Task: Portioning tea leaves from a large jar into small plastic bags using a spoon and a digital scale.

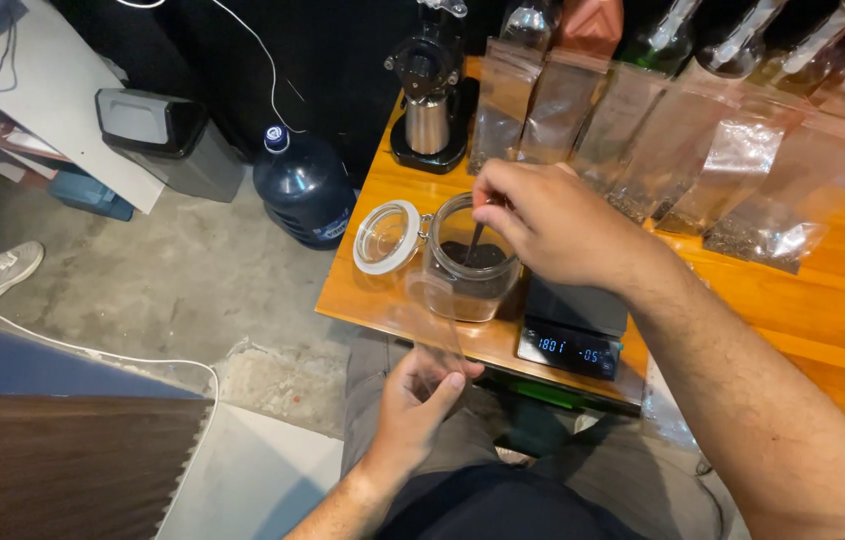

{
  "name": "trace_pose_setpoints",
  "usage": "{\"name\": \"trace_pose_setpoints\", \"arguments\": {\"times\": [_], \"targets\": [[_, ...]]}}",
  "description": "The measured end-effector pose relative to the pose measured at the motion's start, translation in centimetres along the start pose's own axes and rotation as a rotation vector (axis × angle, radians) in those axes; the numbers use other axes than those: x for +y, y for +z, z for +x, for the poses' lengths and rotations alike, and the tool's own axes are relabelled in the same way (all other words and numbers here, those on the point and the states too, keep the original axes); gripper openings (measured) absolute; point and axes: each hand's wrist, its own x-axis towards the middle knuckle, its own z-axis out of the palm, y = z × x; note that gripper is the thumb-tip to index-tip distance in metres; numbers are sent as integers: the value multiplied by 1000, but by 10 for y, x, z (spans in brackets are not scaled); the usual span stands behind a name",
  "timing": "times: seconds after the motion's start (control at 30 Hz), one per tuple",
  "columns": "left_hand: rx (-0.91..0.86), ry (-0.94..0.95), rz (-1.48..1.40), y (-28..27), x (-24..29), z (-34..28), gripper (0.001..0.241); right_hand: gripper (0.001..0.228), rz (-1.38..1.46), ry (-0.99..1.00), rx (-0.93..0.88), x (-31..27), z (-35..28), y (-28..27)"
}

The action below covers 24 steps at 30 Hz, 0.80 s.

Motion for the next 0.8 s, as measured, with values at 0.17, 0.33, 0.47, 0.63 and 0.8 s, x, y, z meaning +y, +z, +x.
{"name": "trace_pose_setpoints", "arguments": {"times": [0.17, 0.33, 0.47, 0.63, 0.8], "targets": [[-157, 68, -53, 5, 1, 4, 20, 19, 413, 98, 232, 20, -23, 3], [-272, -11, -121, 18, 3, 5, 17, 25, 471, 136, 631, 39, -60, -3], [-308, -108, -27, 30, 6, 7, 10, 33, 642, 196, 1084, 39, -112, -7], [-416, -130, 103, 53, 3, 10, 10, 31, 453, 362, 1084, 8, -176, -7], [-517, -213, 239, 75, -25, 10, 17, 29, 236, 387, 858, -2, -222, -14]]}}
